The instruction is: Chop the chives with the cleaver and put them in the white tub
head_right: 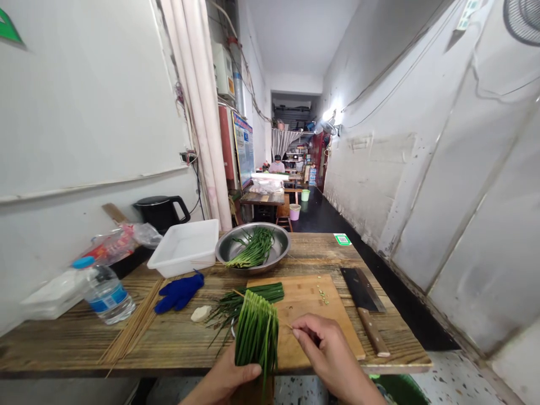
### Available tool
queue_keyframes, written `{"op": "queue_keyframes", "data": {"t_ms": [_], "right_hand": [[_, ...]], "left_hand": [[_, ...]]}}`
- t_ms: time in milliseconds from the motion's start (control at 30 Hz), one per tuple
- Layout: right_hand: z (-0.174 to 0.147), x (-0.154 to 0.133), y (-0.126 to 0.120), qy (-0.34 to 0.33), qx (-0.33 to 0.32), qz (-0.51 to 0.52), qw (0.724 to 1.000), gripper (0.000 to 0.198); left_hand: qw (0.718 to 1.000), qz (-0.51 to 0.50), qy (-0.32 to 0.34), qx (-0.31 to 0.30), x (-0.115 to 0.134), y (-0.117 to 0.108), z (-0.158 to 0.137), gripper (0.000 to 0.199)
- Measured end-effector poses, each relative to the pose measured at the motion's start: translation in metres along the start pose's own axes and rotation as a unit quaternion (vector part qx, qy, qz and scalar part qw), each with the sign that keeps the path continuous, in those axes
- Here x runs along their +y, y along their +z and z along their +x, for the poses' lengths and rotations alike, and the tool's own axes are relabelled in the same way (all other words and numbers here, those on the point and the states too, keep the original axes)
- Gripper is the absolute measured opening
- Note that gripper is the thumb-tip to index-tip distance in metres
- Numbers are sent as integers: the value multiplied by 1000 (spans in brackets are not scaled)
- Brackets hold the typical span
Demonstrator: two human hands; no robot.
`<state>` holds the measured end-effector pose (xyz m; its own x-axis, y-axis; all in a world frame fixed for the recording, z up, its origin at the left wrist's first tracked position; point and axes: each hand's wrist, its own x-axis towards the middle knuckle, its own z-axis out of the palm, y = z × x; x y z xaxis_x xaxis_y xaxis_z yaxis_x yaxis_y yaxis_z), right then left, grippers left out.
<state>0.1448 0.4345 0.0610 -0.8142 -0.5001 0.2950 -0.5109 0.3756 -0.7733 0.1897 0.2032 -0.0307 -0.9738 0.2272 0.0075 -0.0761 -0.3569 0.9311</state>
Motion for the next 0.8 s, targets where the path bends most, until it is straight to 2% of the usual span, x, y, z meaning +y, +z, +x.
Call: {"op": "queue_keyframes", "data": {"t_ms": [67, 167, 233, 400, 600, 700, 800], "right_hand": [[0, -3, -3, -7, 1, -8, 1000, 32], [2, -10, -9, -26, -1, -23, 999, 29], [7, -15, -14, -36, 1, -31, 999, 28], [24, -9, -22, -27, 19, -20, 999, 32], [33, 7, -17, -22, 13, -47, 999, 31], [32, 3, -21, -9, -17, -71, 997, 34], [31, 10, -33, 38, -21, -2, 999, 51]], "left_hand": [[1000, 10, 5, -5, 3, 0, 2, 85], [998, 32, -16, -53, 12, 0, 6, 81], [998, 23, -18, -60, 17, 1, 9, 77], [997, -57, -36, -48, 26, 9, 10, 65], [990, -114, -81, -20, 31, 15, 0, 53], [984, -150, -95, 12, 30, 10, -6, 50], [981, -168, -86, 37, 33, -3, -12, 49]]}}
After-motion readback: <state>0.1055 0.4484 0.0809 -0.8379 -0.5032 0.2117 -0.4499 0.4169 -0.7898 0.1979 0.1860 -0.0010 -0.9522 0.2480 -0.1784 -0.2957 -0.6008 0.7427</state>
